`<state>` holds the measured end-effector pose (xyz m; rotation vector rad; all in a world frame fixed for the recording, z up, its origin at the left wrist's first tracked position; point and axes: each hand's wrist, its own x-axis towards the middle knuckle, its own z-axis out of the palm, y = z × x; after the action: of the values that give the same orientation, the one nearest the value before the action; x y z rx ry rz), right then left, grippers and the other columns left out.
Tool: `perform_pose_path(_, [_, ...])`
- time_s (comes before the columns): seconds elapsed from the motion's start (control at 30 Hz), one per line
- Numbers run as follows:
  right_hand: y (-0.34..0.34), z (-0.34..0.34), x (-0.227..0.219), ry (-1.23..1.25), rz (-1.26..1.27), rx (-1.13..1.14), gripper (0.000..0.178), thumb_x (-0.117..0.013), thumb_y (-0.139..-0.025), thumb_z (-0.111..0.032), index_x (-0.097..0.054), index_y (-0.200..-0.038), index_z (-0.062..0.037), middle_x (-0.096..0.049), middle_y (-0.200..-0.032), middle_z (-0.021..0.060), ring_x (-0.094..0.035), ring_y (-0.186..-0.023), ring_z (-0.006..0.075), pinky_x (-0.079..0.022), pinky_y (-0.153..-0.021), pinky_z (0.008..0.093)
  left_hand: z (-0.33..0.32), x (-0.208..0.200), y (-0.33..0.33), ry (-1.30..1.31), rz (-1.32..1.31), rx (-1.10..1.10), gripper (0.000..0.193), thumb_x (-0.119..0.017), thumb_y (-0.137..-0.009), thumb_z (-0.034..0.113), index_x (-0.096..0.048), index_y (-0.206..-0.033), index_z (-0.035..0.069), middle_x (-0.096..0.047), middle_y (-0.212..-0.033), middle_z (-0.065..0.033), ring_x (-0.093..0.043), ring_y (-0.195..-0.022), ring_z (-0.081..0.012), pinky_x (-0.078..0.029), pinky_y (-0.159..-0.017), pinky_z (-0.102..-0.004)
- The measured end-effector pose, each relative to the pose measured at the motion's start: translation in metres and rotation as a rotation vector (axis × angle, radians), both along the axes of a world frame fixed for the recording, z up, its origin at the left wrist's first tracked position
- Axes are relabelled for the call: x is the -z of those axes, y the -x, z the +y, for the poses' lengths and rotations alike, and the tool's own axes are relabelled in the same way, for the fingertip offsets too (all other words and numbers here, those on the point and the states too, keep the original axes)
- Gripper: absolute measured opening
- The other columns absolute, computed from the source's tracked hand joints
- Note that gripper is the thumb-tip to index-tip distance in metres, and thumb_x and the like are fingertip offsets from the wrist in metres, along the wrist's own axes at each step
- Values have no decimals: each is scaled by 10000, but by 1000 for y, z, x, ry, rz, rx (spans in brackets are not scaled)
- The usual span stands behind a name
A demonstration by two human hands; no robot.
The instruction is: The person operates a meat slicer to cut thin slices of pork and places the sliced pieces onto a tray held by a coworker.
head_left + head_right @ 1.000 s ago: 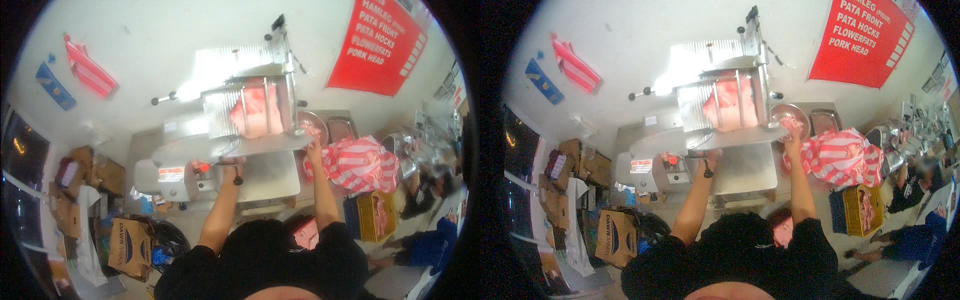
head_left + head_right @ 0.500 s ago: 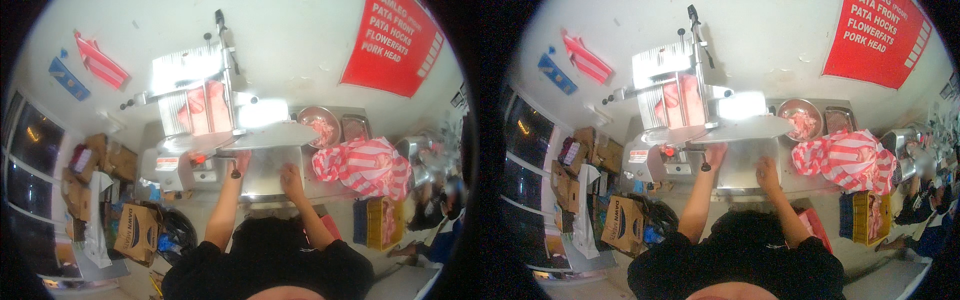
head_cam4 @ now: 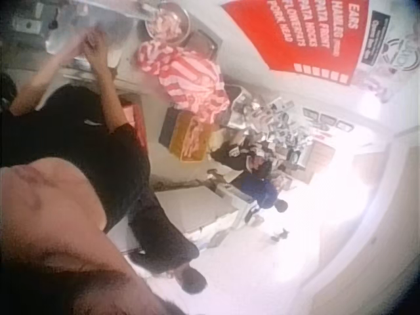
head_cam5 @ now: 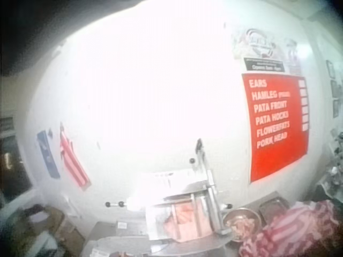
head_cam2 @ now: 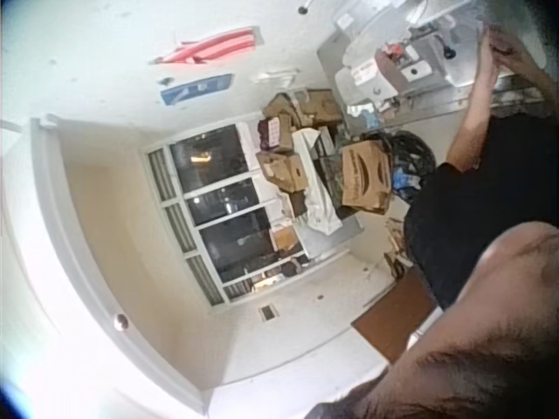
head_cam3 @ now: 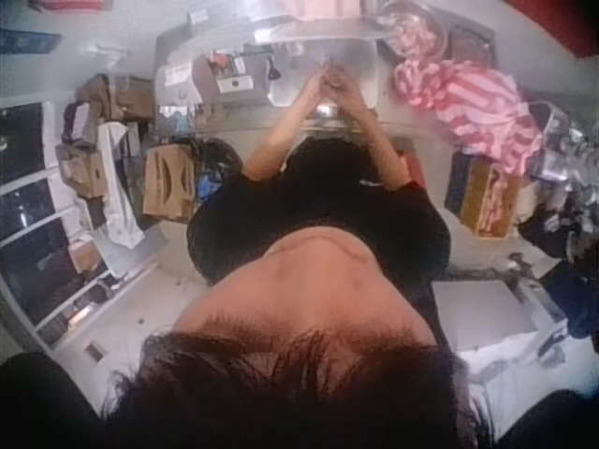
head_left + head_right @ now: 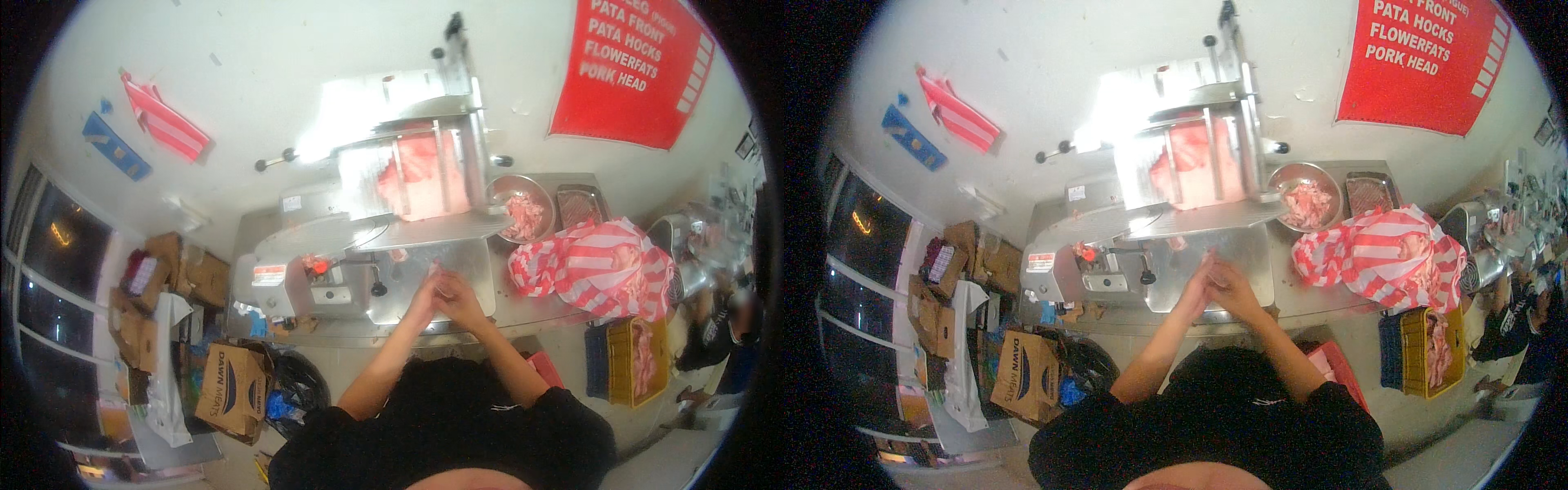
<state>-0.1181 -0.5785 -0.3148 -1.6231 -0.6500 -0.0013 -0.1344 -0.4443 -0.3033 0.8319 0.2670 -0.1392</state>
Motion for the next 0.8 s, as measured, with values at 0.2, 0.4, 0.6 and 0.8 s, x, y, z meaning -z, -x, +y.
perform_pose_path(0.2, [-12, -3, 24, -183, 569, -43, 300, -633, -918, -129, -627, -1177, 20, -653, -973, 69, -611, -871, 146, -496, -757, 274, 17, -12, 35, -717, -130, 105, 874, -636, -922, 372, -126, -1550, 40, -238, -1558, -182, -200, -1459, -289, -216, -1168, -384])
perform_pose_path(0.4, [-11, -11, 52, -85, 444, 94, 243, -617, -928, -111, -644, -1112, 44, -655, -904, 71, -595, -792, 122, -489, -710, 291, 101, -227, 116, -1101, -634, 208, 902, -759, -817, 278, -253, -1524, 39, -211, -1592, -166, -168, -1481, -255, -177, -1186, -433])
perform_pose_path(0.6, [-4, -10, 35, 202, 4, 241, 215, -633, -889, -45, -649, -1092, 23, -668, -996, 173, -677, -852, 276, -546, -678, 326, 338, -294, 86, -1314, -428, -802, 384, -562, -966, 176, -546, -1320, 28, -625, -1211, -89, -548, -1152, -182, -396, -1024, -333])
perform_pose_path(0.8, [8, 16, 7, 190, -66, 272, 253, -598, -853, 37, -674, -1090, -8, -647, -944, 152, -656, -808, 279, -539, -701, 322, 635, -255, 67, -1055, -18, -842, 745, -374, -942, 659, -401, -1453, 117, -494, -1417, -139, -396, -1347, -306, -256, -1103, -489])
